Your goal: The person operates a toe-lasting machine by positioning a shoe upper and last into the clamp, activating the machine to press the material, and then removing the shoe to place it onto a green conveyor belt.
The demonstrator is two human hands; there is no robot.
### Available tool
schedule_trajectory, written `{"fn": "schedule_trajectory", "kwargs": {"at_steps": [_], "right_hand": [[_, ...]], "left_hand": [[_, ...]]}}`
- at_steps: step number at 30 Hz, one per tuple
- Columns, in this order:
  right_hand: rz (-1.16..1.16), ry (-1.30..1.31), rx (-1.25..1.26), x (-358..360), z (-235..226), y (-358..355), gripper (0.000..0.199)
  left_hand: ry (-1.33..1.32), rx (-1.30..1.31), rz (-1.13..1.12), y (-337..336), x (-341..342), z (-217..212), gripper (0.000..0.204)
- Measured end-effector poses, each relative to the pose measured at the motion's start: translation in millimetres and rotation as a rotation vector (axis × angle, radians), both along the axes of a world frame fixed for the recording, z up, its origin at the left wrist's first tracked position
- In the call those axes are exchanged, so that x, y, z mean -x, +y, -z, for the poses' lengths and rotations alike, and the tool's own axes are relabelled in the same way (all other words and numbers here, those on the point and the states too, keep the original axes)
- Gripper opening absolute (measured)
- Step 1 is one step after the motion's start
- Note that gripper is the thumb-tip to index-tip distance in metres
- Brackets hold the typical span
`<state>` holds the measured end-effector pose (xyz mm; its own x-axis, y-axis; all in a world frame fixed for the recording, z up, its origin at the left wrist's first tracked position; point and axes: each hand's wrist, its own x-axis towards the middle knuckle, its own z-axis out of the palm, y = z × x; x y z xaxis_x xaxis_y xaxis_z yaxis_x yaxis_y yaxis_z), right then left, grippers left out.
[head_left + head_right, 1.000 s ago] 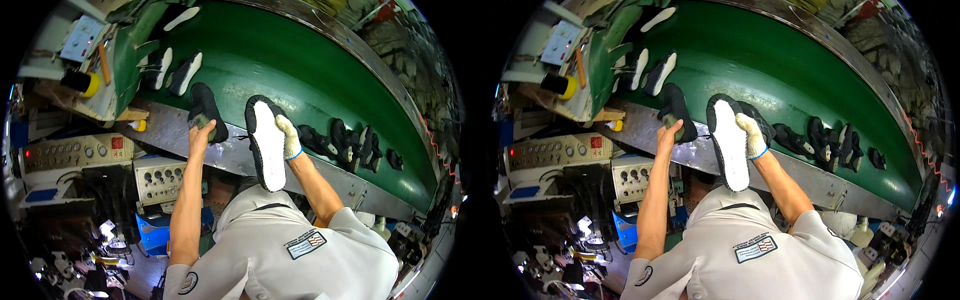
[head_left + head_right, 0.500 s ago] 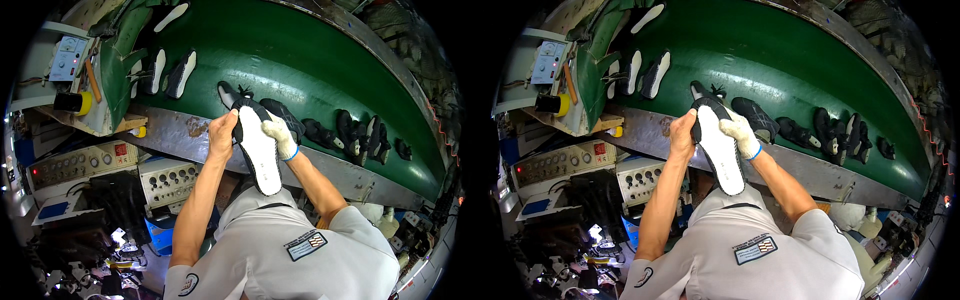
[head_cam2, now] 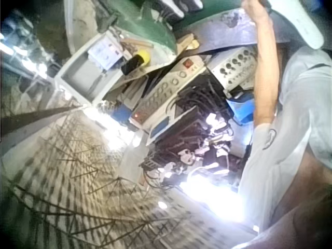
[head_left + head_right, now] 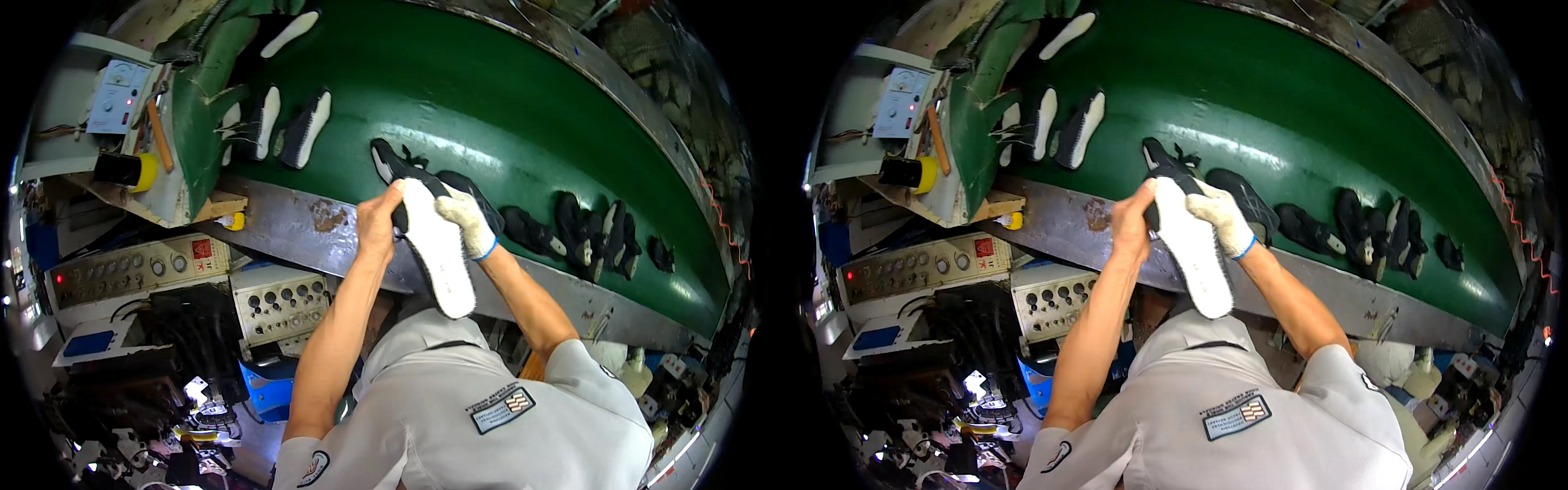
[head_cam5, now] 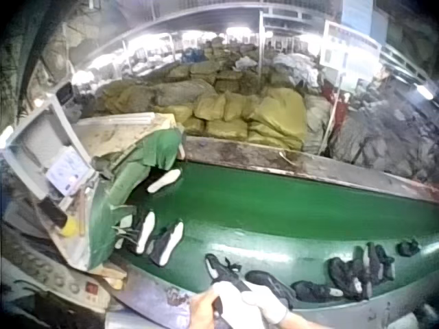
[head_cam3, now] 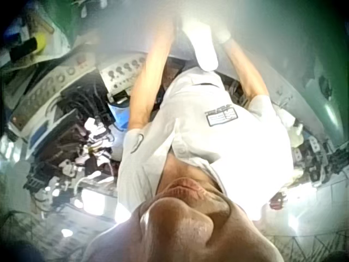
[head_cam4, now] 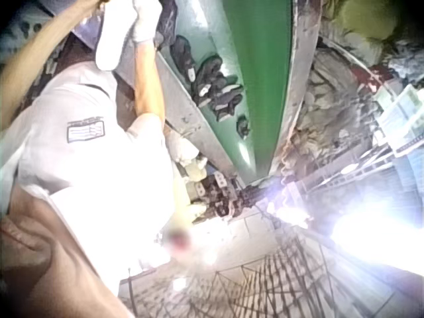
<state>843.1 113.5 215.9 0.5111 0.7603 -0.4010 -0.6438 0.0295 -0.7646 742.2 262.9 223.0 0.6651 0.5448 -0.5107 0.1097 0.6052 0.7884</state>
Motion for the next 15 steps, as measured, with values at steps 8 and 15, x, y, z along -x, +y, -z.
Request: {"fn": "schedule_trajectory", "kwargs": {"at_steps": [8,15], "right_hand": [[-0.565,-0.906,0.981,-135,23,14,0.073],[-0.443,-0.891,0.823,-98,125,205,0.088]], "left_hand": [[0.276,-0.097,0.17,17,96,9,0.053],[0.405,-0.075,-0.148,-10,213,8,0.037]]}}
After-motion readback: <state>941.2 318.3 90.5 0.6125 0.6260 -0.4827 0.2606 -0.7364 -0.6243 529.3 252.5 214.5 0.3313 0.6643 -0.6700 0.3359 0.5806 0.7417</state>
